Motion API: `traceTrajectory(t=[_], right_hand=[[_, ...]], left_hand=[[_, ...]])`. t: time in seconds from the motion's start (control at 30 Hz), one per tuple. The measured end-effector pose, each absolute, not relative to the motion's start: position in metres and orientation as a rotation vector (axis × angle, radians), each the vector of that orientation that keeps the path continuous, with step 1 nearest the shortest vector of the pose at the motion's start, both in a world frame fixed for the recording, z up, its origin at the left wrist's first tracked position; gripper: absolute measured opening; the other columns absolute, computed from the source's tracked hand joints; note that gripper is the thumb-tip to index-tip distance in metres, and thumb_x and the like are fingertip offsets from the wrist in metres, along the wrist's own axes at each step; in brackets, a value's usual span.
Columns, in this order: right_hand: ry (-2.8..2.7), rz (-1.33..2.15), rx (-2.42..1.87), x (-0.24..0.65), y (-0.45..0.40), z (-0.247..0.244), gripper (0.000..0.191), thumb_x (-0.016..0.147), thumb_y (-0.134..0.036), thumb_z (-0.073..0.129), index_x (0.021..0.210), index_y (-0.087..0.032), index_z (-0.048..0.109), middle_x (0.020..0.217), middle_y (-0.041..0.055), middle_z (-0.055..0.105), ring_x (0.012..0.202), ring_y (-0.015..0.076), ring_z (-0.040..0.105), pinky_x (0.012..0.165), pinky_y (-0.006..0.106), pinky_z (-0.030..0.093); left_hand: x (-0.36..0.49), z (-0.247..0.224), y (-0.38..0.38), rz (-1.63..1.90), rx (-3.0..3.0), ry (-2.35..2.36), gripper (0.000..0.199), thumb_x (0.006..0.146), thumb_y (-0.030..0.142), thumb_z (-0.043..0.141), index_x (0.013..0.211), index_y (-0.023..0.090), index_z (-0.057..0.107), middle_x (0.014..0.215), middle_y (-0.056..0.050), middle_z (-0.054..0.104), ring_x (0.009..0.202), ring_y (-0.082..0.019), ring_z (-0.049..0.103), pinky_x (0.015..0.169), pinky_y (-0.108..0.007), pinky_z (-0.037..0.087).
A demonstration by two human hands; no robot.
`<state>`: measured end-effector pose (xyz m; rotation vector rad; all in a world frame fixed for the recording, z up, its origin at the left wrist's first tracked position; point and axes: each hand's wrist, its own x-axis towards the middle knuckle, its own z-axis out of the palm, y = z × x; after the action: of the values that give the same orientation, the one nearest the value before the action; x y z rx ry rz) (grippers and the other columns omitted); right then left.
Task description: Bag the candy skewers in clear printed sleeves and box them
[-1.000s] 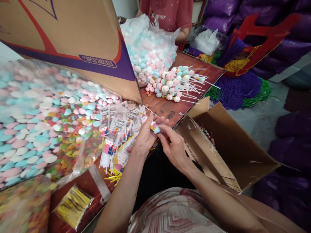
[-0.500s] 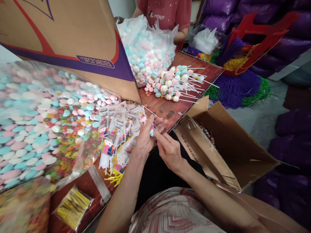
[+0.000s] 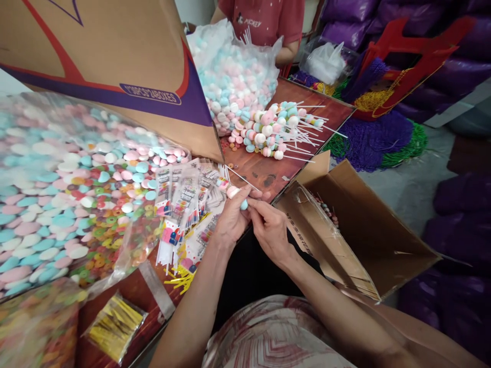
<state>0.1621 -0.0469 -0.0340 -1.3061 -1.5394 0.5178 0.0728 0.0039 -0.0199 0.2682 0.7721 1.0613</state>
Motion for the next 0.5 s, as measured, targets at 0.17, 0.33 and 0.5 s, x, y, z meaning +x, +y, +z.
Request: traceTrajectory(t=[0.17,0.33,0.5], right_hand=[[-1.356,0.68,-1.332,0.1626,-0.0521,-0.0307,0.014,0.091,-0.027,0.06,0.09,-0.019,0.072,0.086,0.0033,0.076,0.073,0.0156,0.069,0.071,0.027,0.055],[-1.229,0.792,-1.446,0.1655,-0.0492,-0.0338,0.029,0.085,-0.036,0.066,0.063,-0.019,0.059,0.061,-0.0031,0.063,0.053,0.01,0.052,0.055,0.022,0.044],[-1.181,0.81,-1.537,0.1653,-0.043,-0.0381,0.035,0.081,-0.042,0.068,0.058,-0.019,0.055,0.054,-0.0048,0.051,0.052,0.0101,0.044,0.051,0.022,0.037]], left_hand=[[0.0714,-0.0128,0.0037,1.069,0.19,0.811,0.009,0.08,0.017,0.072,0.08,0.014,0.063,0.076,-0.004,0.074,0.09,-0.023,0.075,0.086,-0.034,0.06],[0.0731,-0.0114,0.0002,1.032,0.207,0.791,0.008,0.083,0.02,0.07,0.081,0.014,0.064,0.078,-0.006,0.075,0.092,-0.025,0.075,0.089,-0.041,0.06],[0.0766,-0.0162,-0.003,1.047,0.248,0.781,0.006,0.079,0.016,0.071,0.079,0.013,0.065,0.071,-0.006,0.074,0.094,-0.026,0.074,0.094,-0.041,0.057]])
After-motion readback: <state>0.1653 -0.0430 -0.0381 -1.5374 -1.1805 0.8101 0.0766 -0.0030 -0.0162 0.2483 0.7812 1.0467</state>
